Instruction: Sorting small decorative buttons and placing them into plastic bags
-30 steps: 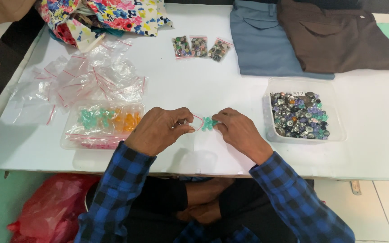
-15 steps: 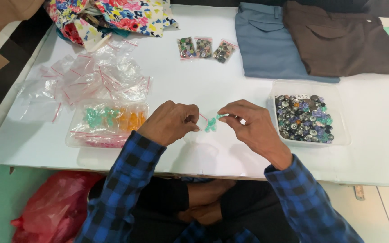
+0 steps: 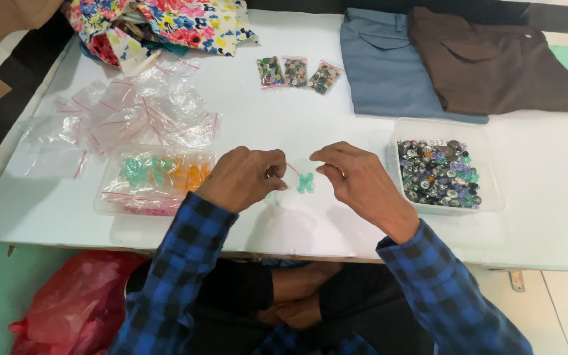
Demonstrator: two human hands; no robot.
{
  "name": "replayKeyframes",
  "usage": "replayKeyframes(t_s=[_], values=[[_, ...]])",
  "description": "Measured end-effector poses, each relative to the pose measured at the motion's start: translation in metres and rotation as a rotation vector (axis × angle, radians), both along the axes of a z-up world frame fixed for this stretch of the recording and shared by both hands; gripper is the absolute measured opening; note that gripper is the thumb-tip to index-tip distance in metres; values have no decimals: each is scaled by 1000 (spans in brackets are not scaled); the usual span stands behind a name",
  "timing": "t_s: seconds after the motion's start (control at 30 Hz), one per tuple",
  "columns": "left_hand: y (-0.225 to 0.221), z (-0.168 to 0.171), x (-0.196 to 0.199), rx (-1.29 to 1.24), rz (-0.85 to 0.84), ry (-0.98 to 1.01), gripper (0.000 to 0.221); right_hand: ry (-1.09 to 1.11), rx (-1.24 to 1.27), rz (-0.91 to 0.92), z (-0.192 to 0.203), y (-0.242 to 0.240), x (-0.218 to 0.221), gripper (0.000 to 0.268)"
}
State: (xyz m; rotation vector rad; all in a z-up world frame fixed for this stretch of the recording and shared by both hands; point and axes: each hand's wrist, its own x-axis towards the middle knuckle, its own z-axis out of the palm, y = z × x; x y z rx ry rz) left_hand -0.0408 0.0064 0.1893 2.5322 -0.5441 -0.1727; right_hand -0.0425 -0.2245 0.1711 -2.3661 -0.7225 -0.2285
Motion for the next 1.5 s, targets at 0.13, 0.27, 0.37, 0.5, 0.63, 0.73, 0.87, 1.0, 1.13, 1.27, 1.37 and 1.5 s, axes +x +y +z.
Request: replayKeyframes(t_s=[0.13,0.27,0.37,0.5,0.63,0.73,0.87,1.0,1.13,1.27,1.37,1.5], values=[[8,-2,-2,30,45,16,11,53,-259,19,-34,-5,21,19],[8,-10,0,32,58,3,11,117,-319,18,-48,4,24,20],[7,-14,2,29,68,-6,10,108,-338,-6,-68,4,33,18],[4,-11,3,28,72,24,10,148,-198,-28,-76,0,36,16],[3,-13,4,14,76,32,10,187,-78,-67,-69,-11,34,15],[3,-15,5,15,80,34,11,246,180,-102,-41,-8,20,16],[0,-12,4,-29,31,25,12,310,406,-18,1,11,-3,18],[-4,-11,3,-104,21,47,12,243,333,68,7,25,-2,20],[-3,-17,3,-128,25,43,15,264,290,64,10,29,-5,27],[3,-11,-2,-135,47,45,14,202,260,18,3,18,-6,27],[9,-5,-6,-123,79,35,11,191,123,-40,-16,5,0,23],[13,-7,-4,-83,120,44,8,271,-112,-82,-38,8,2,28]])
